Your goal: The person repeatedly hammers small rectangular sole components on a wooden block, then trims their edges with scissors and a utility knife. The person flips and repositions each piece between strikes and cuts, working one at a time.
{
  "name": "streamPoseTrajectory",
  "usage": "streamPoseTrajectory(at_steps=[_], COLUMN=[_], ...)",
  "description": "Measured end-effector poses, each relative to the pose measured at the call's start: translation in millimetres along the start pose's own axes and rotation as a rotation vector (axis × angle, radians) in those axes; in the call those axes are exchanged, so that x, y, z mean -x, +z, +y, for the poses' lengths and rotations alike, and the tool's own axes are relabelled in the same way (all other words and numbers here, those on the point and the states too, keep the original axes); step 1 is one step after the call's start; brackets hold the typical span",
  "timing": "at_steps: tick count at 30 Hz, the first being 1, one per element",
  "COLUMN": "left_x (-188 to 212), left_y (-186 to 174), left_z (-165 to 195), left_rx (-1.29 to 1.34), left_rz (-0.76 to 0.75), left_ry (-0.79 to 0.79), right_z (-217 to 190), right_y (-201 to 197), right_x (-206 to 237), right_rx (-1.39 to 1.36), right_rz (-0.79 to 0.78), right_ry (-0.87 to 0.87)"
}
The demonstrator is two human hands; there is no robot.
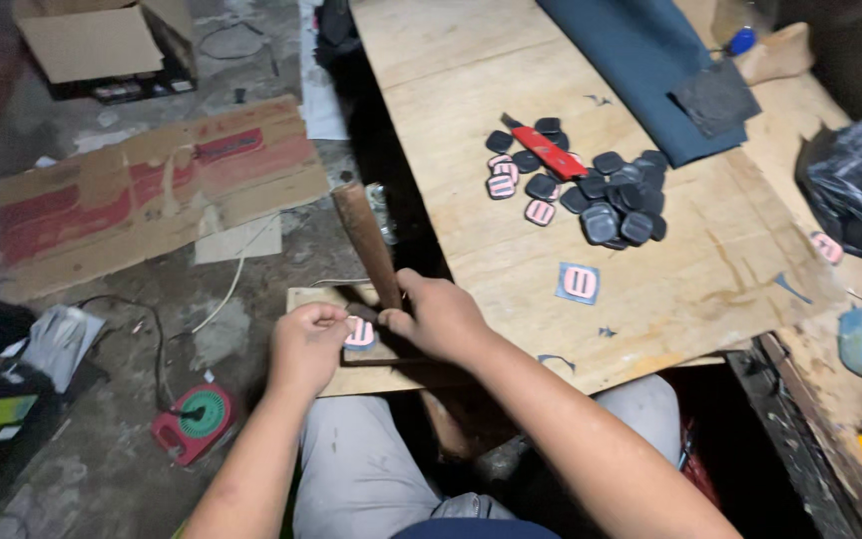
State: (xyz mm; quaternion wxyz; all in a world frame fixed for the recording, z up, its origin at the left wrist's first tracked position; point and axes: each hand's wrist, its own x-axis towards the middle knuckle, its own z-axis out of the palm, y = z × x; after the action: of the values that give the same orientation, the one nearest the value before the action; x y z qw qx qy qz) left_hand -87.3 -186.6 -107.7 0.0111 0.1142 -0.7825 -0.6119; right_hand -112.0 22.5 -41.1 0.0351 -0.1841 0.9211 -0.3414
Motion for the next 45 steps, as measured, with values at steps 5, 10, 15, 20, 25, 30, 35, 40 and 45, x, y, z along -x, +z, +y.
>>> streamPoseTrajectory(at_steps=[5, 10, 15, 20, 25, 30, 35, 40, 45], left_x=[1, 3, 4, 2, 3, 11, 8, 6, 3], left_y=[-1, -3, -4, -3, 0, 4, 4, 2, -3], left_z=[3, 8, 12, 5, 4, 10, 15, 15, 22], left_rx=[-0.033, -0.07, -0.111, -0.087, -0.037, -0.125, -0.105, -0.147, -0.281], left_rz=[0.013, 0.01, 0.051, 0.028, 0.042, 0.108, 0.142, 0.152, 0.192], left_ry=[0.12, 0.096, 0.049, 0.038, 0.064, 0.088, 0.094, 0.097, -0.044], right_z=[-10, -17, -10, -6, -13, -16, -7, -4, -9], right_y=[-3, -3, -11, -21, -16, -8, -16, -20, -18], right_x=[-13, -29, -35, -28, -32, -50, -60, -52, -53], right_rx=[-0.01, 0.003, 0.017, 0.225, 0.127, 0.103, 0.048, 0.05, 0.168], right_rz=[-0.073, -0.134, -0.133, -0.198, -0.178, -0.182, -0.295, -0.28, -0.303], right_ry=[0.092, 0.112, -0.051, -0.087, 0.003, -0.081, -0.006, -0.082, -0.017])
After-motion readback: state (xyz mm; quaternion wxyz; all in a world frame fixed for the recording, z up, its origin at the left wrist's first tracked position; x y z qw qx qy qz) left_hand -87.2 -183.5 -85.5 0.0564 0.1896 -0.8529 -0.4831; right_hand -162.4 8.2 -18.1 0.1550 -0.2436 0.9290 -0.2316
